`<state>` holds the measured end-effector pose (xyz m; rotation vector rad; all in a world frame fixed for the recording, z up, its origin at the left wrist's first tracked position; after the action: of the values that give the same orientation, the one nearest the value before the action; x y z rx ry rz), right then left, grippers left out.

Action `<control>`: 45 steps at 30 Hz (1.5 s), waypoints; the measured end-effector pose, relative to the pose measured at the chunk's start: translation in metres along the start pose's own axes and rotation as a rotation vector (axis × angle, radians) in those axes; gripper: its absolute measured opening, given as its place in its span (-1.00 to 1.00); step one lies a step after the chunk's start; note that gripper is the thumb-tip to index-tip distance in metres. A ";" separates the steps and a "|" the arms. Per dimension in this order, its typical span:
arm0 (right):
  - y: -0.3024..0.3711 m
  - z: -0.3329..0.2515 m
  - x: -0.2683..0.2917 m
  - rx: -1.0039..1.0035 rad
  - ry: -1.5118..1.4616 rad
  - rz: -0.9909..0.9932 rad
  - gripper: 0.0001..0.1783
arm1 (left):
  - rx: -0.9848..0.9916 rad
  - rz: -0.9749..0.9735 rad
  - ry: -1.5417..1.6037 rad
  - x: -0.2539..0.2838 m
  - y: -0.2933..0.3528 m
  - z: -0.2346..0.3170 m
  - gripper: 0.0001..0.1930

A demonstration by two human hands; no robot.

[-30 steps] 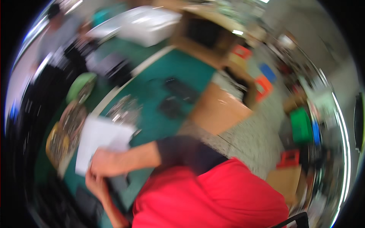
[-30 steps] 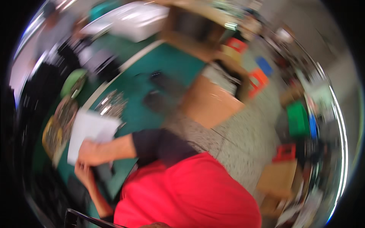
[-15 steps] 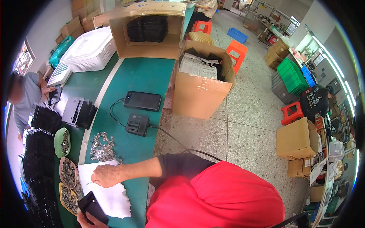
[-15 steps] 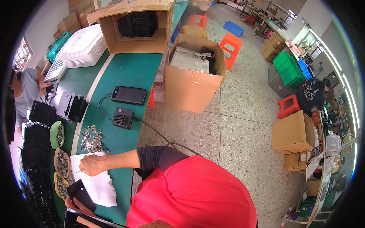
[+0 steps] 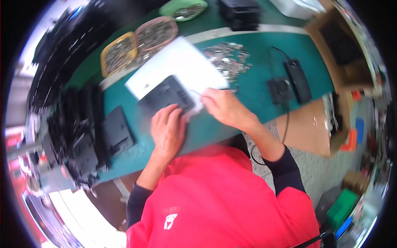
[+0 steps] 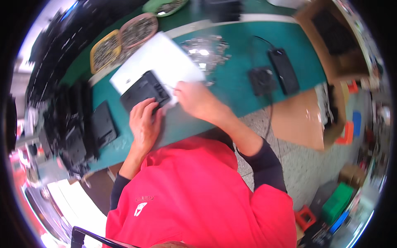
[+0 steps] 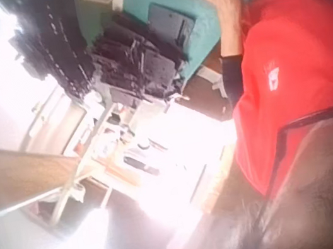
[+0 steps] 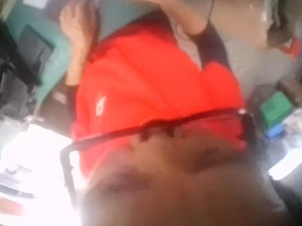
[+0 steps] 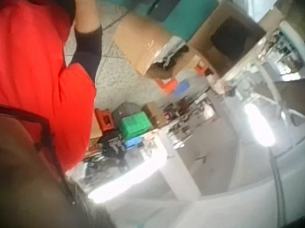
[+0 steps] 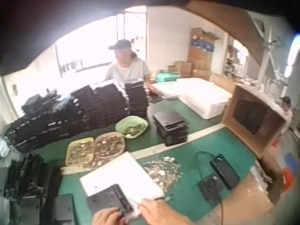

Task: The person uses a small screwdriver to tighten screws on the back of a black electronic device. They repeatedly pick up the device, secure fasteners, and place it back on the workbench. The person handles multiple similar units in a repetitive assembly or finishing process.

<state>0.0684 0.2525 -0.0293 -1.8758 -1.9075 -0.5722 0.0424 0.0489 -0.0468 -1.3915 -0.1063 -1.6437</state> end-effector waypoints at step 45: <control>-0.015 -0.007 -0.018 0.291 0.702 -0.234 -0.75 | 0.061 0.180 0.038 -0.017 -0.007 0.002 -0.77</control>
<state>0.0536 0.2335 -0.0333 -1.0750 -1.6179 -0.8362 0.0368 0.0639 -0.0565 -1.2851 -0.0083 -1.5050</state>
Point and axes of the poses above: each hand's wrist, its own y-axis away from the middle knuckle, its own x-axis out of the back of the hand, z = x × y, the point moved 2 cm from there along -y, towards the middle knuckle, and after that the axes turned 1 degree about -y, right-handed, at the moved point
